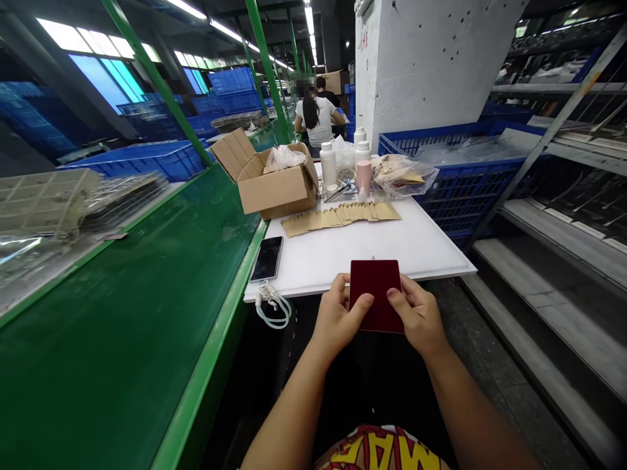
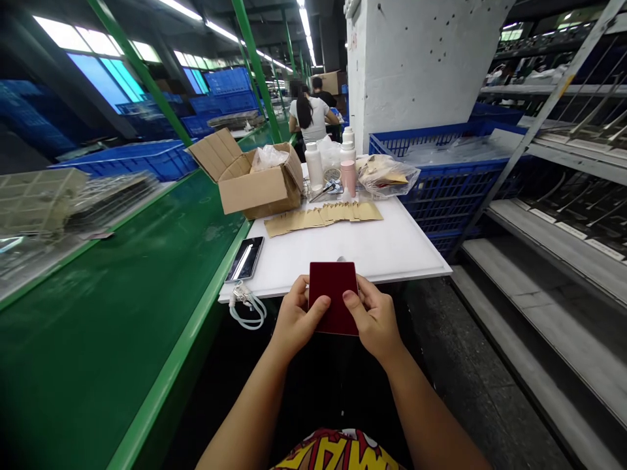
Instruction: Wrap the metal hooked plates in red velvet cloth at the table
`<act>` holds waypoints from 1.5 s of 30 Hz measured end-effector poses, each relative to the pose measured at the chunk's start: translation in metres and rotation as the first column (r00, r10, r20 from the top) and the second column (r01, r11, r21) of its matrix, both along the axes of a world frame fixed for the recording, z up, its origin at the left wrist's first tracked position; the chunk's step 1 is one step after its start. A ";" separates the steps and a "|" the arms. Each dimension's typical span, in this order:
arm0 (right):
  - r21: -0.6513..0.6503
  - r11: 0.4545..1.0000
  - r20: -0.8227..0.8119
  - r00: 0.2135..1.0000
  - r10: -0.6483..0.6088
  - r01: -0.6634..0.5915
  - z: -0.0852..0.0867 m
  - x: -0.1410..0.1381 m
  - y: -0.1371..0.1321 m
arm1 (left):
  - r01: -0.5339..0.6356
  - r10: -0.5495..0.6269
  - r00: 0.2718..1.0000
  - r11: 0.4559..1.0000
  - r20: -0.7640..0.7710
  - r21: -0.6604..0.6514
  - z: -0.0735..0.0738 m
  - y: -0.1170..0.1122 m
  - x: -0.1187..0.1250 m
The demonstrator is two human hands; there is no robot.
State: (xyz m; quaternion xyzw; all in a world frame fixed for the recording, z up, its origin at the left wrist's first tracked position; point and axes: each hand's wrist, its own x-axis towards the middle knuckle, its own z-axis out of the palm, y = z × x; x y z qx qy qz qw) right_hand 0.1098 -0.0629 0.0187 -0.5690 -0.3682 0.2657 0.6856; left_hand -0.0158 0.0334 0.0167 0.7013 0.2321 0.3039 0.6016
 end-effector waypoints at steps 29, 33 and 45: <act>-0.014 1.000 0.222 0.975 0.015 -0.012 0.000 0.005 -0.010 | -0.169 0.174 0.985 0.966 -0.009 0.195 -0.009 -0.011 0.002; -0.058 0.996 0.229 0.972 -0.058 0.073 -0.003 0.008 -0.009 | -0.133 0.134 0.991 0.978 0.006 0.162 -0.011 -0.013 0.003; -0.061 0.998 0.188 0.981 0.046 -0.035 0.004 0.024 -0.011 | -0.142 0.113 0.989 0.912 0.097 0.386 -0.010 -0.021 0.002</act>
